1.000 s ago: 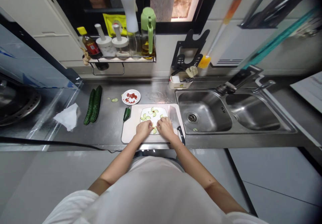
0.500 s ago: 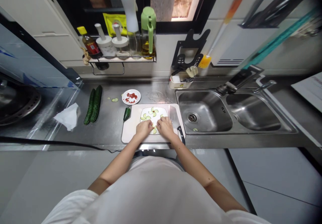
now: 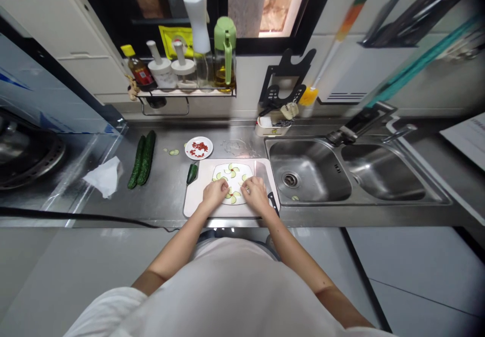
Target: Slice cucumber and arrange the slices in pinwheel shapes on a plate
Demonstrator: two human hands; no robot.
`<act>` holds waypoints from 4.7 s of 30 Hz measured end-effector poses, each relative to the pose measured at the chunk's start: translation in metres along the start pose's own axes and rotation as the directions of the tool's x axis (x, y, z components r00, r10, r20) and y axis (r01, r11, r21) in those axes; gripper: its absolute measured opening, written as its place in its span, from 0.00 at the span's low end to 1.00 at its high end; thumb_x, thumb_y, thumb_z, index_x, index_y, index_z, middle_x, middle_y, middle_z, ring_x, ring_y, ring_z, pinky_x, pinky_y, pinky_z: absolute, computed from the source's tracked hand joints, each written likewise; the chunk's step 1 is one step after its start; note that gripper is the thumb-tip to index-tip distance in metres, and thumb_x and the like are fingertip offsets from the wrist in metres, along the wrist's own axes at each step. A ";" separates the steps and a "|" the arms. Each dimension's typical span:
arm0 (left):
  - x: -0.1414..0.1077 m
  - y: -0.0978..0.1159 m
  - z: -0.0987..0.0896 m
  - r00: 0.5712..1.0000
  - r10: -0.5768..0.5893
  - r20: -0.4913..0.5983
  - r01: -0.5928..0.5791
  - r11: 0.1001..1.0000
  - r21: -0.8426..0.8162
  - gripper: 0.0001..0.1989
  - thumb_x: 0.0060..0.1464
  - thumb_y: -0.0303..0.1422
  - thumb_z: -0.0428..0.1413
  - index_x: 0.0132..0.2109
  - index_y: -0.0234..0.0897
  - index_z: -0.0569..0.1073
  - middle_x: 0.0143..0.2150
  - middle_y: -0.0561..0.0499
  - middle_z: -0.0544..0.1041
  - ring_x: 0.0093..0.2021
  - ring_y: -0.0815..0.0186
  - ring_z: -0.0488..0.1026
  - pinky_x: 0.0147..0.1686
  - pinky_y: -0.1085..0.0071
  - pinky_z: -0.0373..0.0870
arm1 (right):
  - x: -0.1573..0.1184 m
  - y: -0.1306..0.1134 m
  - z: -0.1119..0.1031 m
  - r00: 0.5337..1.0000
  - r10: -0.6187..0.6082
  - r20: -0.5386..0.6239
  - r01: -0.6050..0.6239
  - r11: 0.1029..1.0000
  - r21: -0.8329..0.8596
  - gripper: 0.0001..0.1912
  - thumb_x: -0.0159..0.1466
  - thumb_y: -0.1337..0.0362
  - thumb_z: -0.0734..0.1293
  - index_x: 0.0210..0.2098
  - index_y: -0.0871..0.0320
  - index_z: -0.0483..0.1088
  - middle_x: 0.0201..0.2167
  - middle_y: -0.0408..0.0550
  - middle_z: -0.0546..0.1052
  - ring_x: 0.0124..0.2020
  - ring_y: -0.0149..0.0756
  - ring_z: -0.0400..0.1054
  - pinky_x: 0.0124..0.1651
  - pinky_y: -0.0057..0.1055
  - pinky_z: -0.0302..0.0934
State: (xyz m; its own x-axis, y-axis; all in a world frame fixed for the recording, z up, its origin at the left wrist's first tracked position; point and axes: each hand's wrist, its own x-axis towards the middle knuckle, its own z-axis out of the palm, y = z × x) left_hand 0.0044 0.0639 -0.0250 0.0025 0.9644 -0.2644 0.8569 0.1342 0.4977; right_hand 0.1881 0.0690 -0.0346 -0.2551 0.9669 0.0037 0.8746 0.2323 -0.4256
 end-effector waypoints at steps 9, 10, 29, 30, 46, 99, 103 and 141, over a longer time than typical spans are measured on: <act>0.004 -0.003 -0.012 0.995 -0.027 -0.092 0.017 0.994 -0.104 0.06 0.55 0.36 0.55 0.40 0.43 0.74 0.35 0.54 0.79 0.37 0.66 0.74 0.34 0.74 0.62 | -0.012 -0.006 -0.003 0.996 -0.025 -0.081 0.031 0.997 0.075 0.09 0.66 0.62 0.61 0.35 0.56 0.72 0.42 0.50 0.71 0.48 0.43 0.58 0.51 0.34 0.52; 0.004 -0.004 -0.012 0.994 -0.029 -0.101 0.017 0.993 -0.118 0.06 0.55 0.36 0.55 0.40 0.42 0.74 0.35 0.54 0.79 0.37 0.67 0.74 0.35 0.74 0.62 | -0.013 -0.007 -0.003 0.996 -0.029 -0.090 0.036 0.996 0.083 0.09 0.66 0.62 0.61 0.35 0.56 0.72 0.42 0.50 0.71 0.48 0.43 0.58 0.51 0.34 0.52; 0.104 -0.075 -0.048 0.804 -0.373 -0.463 0.269 0.923 -0.275 0.12 0.56 0.32 0.53 0.45 0.44 0.77 0.46 0.46 0.79 0.46 0.57 0.74 0.41 0.67 0.65 | -0.022 0.009 -0.006 0.956 -0.070 -0.284 0.122 0.978 0.171 0.10 0.65 0.62 0.60 0.31 0.55 0.71 0.37 0.51 0.72 0.45 0.44 0.61 0.50 0.39 0.57; 0.109 -0.078 -0.048 0.797 -0.385 -0.466 0.292 0.920 -0.260 0.13 0.56 0.31 0.52 0.46 0.44 0.77 0.47 0.45 0.78 0.47 0.56 0.73 0.42 0.66 0.65 | -0.022 0.010 -0.006 0.956 -0.070 -0.286 0.123 0.978 0.170 0.10 0.65 0.62 0.61 0.31 0.55 0.71 0.37 0.51 0.72 0.45 0.44 0.61 0.50 0.39 0.57; 0.150 -0.095 -0.058 0.905 -0.222 -0.362 0.296 0.941 0.164 0.11 0.54 0.34 0.55 0.42 0.43 0.80 0.51 0.41 0.74 0.53 0.49 0.67 0.50 0.56 0.62 | -0.021 0.015 -0.006 0.953 -0.079 -0.292 0.132 0.977 0.167 0.10 0.66 0.62 0.61 0.31 0.55 0.71 0.36 0.51 0.72 0.44 0.44 0.62 0.49 0.39 0.57; 0.019 -0.012 -0.059 0.978 0.118 -0.170 -0.206 0.509 -0.836 0.16 0.41 0.42 0.66 0.33 0.34 0.75 0.32 0.51 0.76 0.33 0.68 0.71 0.38 0.71 0.68 | 0.046 -0.064 -0.049 0.903 -0.362 -0.232 0.399 0.906 0.141 0.09 0.67 0.63 0.62 0.40 0.54 0.74 0.43 0.52 0.70 0.49 0.45 0.57 0.51 0.42 0.56; 0.017 -0.012 -0.058 0.979 0.126 -0.161 -0.203 0.511 -0.835 0.17 0.41 0.42 0.66 0.32 0.33 0.75 0.31 0.51 0.76 0.32 0.69 0.71 0.37 0.72 0.68 | 0.044 -0.065 -0.051 0.899 -0.371 -0.234 0.407 0.905 0.127 0.08 0.66 0.63 0.63 0.39 0.54 0.74 0.43 0.51 0.70 0.48 0.45 0.57 0.50 0.41 0.56; 0.039 -0.047 -0.002 0.932 -0.119 -0.342 0.068 0.985 -0.158 0.08 0.51 0.34 0.58 0.39 0.41 0.77 0.44 0.48 0.74 0.47 0.60 0.70 0.48 0.68 0.64 | 0.068 -0.050 0.040 0.984 -0.126 0.129 0.138 0.986 -0.089 0.13 0.68 0.62 0.59 0.38 0.56 0.75 0.40 0.53 0.76 0.47 0.44 0.60 0.47 0.36 0.48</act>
State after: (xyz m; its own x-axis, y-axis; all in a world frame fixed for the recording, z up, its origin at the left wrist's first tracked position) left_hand -0.0365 0.0955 -0.0571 -0.2766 0.9607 -0.0229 0.7631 0.2341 0.6023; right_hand 0.1100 0.1189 -0.0493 -0.4144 0.9081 -0.0595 0.8643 0.3722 -0.3383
